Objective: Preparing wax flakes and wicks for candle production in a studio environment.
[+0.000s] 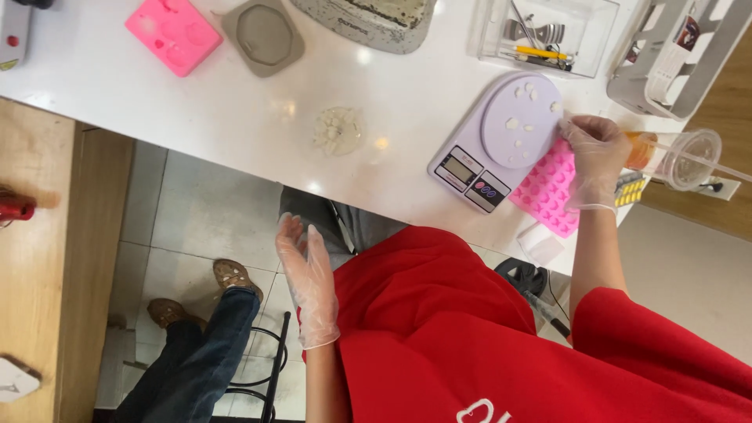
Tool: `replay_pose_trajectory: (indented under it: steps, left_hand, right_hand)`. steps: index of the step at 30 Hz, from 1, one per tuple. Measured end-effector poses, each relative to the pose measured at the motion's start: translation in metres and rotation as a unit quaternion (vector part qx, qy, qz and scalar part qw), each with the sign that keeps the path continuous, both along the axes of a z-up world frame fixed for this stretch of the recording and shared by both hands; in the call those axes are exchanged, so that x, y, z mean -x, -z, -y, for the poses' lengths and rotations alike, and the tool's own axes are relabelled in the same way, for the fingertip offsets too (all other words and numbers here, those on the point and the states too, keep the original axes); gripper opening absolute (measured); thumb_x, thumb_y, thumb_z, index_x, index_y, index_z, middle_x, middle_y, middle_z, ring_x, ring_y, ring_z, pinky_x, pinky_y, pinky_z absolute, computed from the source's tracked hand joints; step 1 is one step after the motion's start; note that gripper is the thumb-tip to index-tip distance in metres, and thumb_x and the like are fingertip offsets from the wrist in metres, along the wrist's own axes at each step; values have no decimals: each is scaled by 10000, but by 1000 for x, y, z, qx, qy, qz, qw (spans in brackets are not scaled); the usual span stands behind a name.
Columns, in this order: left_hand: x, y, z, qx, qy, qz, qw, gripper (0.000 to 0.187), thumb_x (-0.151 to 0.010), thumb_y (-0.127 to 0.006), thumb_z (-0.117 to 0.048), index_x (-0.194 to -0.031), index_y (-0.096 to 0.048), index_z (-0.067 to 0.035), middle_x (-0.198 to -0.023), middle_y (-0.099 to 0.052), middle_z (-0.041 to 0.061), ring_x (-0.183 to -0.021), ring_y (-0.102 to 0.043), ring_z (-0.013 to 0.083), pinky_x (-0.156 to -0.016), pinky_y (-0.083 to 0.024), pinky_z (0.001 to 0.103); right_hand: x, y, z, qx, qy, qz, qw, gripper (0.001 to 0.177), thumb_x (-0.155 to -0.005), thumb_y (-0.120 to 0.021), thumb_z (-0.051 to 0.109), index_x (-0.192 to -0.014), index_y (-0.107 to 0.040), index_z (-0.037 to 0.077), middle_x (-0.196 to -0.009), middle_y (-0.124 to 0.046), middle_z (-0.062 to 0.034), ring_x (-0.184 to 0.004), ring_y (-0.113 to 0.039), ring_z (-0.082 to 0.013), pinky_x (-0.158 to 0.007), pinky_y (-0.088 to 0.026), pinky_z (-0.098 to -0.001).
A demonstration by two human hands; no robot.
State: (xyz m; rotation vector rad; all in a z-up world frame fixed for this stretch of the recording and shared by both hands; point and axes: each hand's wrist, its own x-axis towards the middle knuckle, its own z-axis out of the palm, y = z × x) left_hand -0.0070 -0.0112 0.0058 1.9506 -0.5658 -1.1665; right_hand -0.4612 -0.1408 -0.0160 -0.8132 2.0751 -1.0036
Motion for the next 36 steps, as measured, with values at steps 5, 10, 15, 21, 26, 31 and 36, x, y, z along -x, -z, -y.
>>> replay_pose_trajectory:
  steps: [5,10,15,21,26,31,36]
  left_hand:
    - [-3,-7,7,-7,11,2,1000,507,-1034,-561,-159,-1485,-416,20,-1432,-547,160,-1327,-531,256,-1121,-413,388]
    - [-2,10,9,27,43,68,996,486,-1042,-590,-130,-1470,-434,41,-1400,-574,186,-1295,-571,286,-1110,-443,397]
    - [0,12,35,138,60,161,975,432,-1048,-623,-77,-1439,-482,39,-1397,-585,207,-1318,-598,328,-1131,-478,407]
    - [-9,-1,48,88,108,214,967,455,-983,-681,-67,-1392,-508,30,-1347,-600,213,-1271,-579,369,-1068,-474,422]
    - [-14,6,40,109,76,171,976,457,-1014,-640,-54,-1428,-474,43,-1368,-585,213,-1286,-588,345,-1087,-485,403]
    - [-15,5,40,111,70,174,976,456,-1025,-642,-52,-1441,-471,17,-1374,-584,209,-1285,-598,340,-1088,-492,397]
    - [-13,6,41,111,68,162,978,493,-1015,-640,-47,-1467,-453,17,-1361,-569,211,-1275,-599,340,-1080,-493,400]
  right_hand:
    - [-33,-46,16,65,-101,-145,982,163,-940,-820,-51,-1088,-752,-51,-973,-761,-113,-849,-716,-125,-758,-593,-223]
    - [-137,-65,56,44,-251,-22,967,183,-919,-822,-42,-1090,-758,-58,-966,-753,-116,-837,-702,-138,-750,-575,-240]
    - [-222,-27,112,-57,-410,94,905,221,-897,-787,27,-1114,-775,-14,-1024,-779,-93,-895,-752,-140,-838,-615,-245]
    - [-271,-4,149,-118,-534,116,829,226,-878,-797,59,-1099,-779,20,-1028,-787,-81,-924,-765,-129,-861,-624,-251]
    - [-276,6,162,-126,-625,52,769,206,-866,-841,107,-1066,-806,67,-1001,-795,-64,-908,-746,-111,-852,-605,-246]
    - [-281,-2,164,-131,-648,14,750,220,-844,-867,127,-1053,-812,83,-990,-796,-46,-899,-732,-98,-850,-587,-245]
    - [-283,-4,163,-141,-655,-9,742,226,-837,-873,138,-1053,-818,100,-969,-796,-41,-876,-720,-90,-836,-579,-241]
